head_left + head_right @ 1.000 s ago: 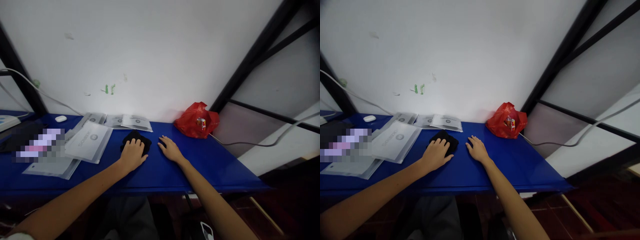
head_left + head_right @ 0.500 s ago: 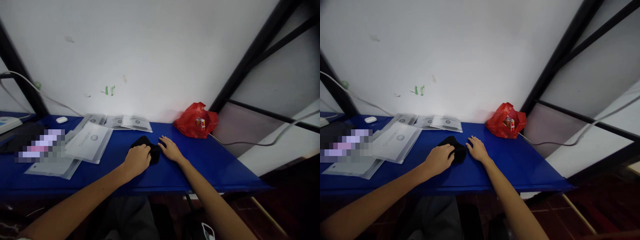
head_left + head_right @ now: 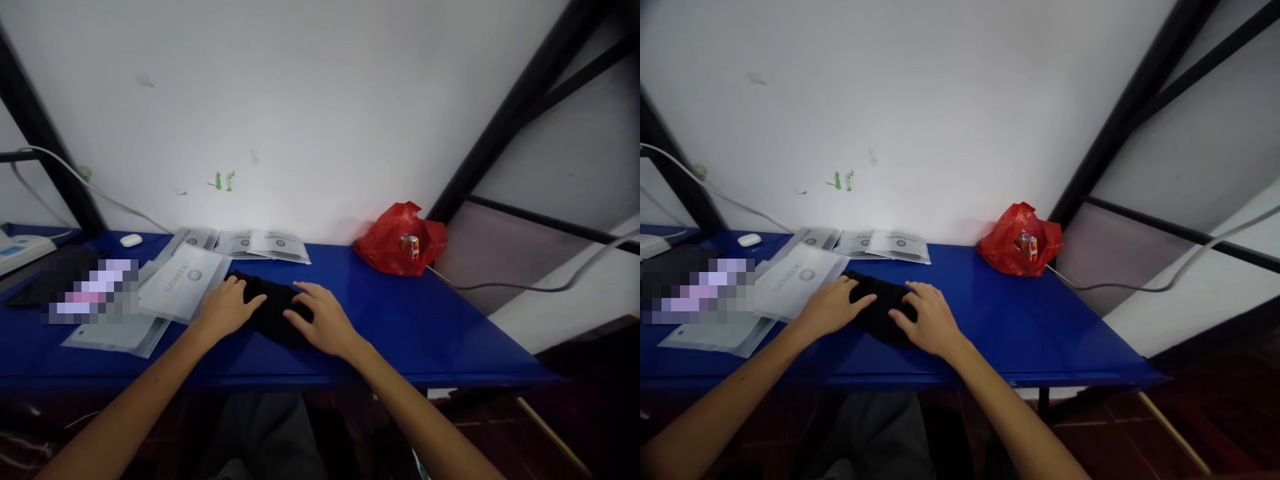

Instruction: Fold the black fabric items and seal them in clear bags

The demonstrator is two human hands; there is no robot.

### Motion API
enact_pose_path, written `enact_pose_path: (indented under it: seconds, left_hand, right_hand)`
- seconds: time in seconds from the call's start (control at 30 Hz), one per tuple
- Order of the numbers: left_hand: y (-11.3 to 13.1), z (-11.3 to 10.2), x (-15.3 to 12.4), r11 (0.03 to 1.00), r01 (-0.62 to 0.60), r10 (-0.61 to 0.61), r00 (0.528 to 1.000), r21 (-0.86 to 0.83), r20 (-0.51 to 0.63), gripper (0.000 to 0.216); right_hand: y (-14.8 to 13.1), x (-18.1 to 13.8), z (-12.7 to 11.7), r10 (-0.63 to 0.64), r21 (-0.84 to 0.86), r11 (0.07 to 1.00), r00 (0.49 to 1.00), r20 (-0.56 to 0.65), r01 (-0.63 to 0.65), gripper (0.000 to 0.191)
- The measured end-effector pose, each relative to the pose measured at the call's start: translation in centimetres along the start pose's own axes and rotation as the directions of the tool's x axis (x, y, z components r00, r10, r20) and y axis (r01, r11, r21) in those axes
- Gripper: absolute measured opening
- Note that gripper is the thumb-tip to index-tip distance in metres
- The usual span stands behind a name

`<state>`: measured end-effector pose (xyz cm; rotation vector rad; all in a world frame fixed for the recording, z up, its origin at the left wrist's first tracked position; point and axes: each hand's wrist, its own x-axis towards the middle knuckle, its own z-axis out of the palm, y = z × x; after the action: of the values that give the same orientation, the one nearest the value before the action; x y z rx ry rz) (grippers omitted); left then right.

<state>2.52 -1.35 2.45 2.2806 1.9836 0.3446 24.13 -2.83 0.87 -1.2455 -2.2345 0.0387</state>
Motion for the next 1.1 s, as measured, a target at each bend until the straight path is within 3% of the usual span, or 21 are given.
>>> enact_pose_path:
  seconds: [0.1,0.2,0.33,0.43,0.5,0.6,0.67,0.77,0.87,0.97,1.1]
  left_hand:
    - [0.8,0.4,-0.2,0.994,-0.035,0.037,0.999,0.105,-0.015,0.034]
    - [1.2,-0.4,-0.1,0.996,-0.057,0.059,0.998,0.068,-0.035,0.023]
    - [0.3,-2.8,-0.5,0.999,0.014,-0.018,0.997,-0.053,-0.075,0.025]
    - [-0.4,-4.0,-1.2,0.987,0.152,-0.137,0.966,0.052,-0.218,0.030]
    - [-0.3,-3.9,-1.5,0.989,0.100,-0.068,0.960,0.109,-0.272,0.033]
    - [0.5,-2.6,-2.0,0.976,-0.186,0.199,0.972,0.111,-0.127,0.033]
    - [0.7,-1.6,-2.2,0.951,-0.298,0.298,0.955,0.089,0.010,0.036]
    - [0.0,-0.8,-2.1,0.942,-0.330,0.323,0.941,0.063,0.102,0.044]
    - [-1.0,-0.8,-1.4,0.931,-0.359,0.356,0.933,0.074,0.046,0.042]
    - [-1.5,-1.0,-0.6,0.926,-0.340,0.339,0.940,0.161,0.035,0.035]
    - [-1.8,-1.3,0.5,0.928,-0.281,0.250,0.957,0.244,0.151,0.029]
  right_hand:
    - [-1.5,-0.6,0.6,0.005,-0.052,0.999,0.990,0.138,0.003,0.031]
    - [-0.5,-0.7,0.3,0.058,-0.100,0.994,0.982,0.179,-0.041,0.024]
    - [2.3,-0.9,-1.4,0.135,-0.186,0.977,0.973,0.186,-0.100,0.021]
    - [3.7,-1.3,-2.7,0.238,-0.259,0.945,0.961,0.137,-0.197,0.027]
    - [3.9,-1.5,-3.3,0.246,-0.246,0.944,0.965,0.092,-0.217,0.029]
    - [3.5,-1.8,-3.9,0.178,-0.185,0.970,0.978,0.106,-0.156,0.020]
    - [3.4,-2.2,-4.1,0.151,-0.168,0.978,0.975,0.166,-0.123,0.027]
    - [3.9,-2.8,-4.5,0.168,-0.170,0.976,0.962,0.215,-0.133,0.043]
    - [4.9,-2.5,-4.4,0.191,-0.157,0.974,0.963,0.189,-0.163,0.049]
    - [5.9,-1.3,-3.7,0.179,-0.129,0.979,0.967,0.179,-0.157,0.044]
    - [6.9,0.8,-2.8,0.187,-0.147,0.978,0.945,0.269,-0.152,0.037]
